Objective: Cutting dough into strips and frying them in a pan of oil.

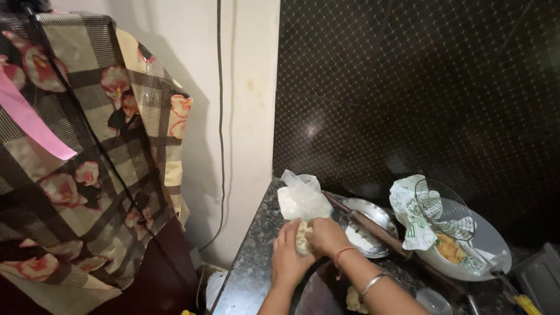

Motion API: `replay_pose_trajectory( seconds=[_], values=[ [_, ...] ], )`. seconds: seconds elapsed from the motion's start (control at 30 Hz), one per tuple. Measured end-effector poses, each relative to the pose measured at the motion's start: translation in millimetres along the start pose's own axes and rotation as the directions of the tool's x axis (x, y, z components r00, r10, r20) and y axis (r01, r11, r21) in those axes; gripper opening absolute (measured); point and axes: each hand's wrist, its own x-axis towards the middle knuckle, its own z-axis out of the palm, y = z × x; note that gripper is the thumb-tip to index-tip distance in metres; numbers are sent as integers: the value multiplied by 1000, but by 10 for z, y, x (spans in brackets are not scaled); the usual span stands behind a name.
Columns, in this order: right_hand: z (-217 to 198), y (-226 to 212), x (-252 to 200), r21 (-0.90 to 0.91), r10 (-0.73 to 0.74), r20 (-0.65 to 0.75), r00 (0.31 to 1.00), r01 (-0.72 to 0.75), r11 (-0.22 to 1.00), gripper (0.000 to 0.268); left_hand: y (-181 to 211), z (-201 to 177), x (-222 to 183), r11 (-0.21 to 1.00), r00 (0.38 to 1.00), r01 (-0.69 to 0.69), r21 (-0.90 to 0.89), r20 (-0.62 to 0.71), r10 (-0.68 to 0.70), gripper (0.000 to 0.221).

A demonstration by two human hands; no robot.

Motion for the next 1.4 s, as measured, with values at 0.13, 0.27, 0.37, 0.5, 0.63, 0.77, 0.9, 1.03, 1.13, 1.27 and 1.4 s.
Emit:
replay_pose_trajectory(
  seconds=[0.13,0.27,0.37,0.5,0.63,0.77,0.9,1.03,1.13,1.27,1.4],
  values=[
    [22,266,123,12,-33,32,999,33,999,23,-83,60,9,996,995,-86,36,-47,88,87],
    [-129,202,87,-17,-81,145,986,84,996,22,19,-15,-13,1000,1000,-25,6,-11,25,87],
    [-242,20,12,-117,11,247,969,19,993,31,23,-3,-16,1000,1000,-21,9,-9,21,87],
    [-267,-193,-36,-272,88,293,952,-6,962,37,26,6,3,1000,1000,17,20,1,-17,86],
    [-272,-344,-107,-448,46,253,966,75,891,35,-9,15,36,999,1000,-9,34,-21,9,80],
    [-129,62,-15,-154,11,336,942,43,987,29,-27,23,-1,999,999,32,30,26,-33,83],
    [333,763,38,530,-131,109,985,54,847,25,8,25,-1,1000,1000,17,10,10,-17,83],
    [-66,540,-587,857,83,421,903,-426,290,23,-115,134,9,999,999,-16,48,37,14,82],
    [-94,870,-831,959,-6,282,959,-282,4,22,-130,194,46,998,1000,-22,66,-17,23,97],
    [-39,1131,-1219,732,78,295,952,-277,622,30,134,100,-101,995,1000,-7,97,10,6,92],
    [-17,1053,-1551,468,186,124,975,-223,855,36,469,149,-431,971,967,-24,237,-240,82,94]
  ],
)
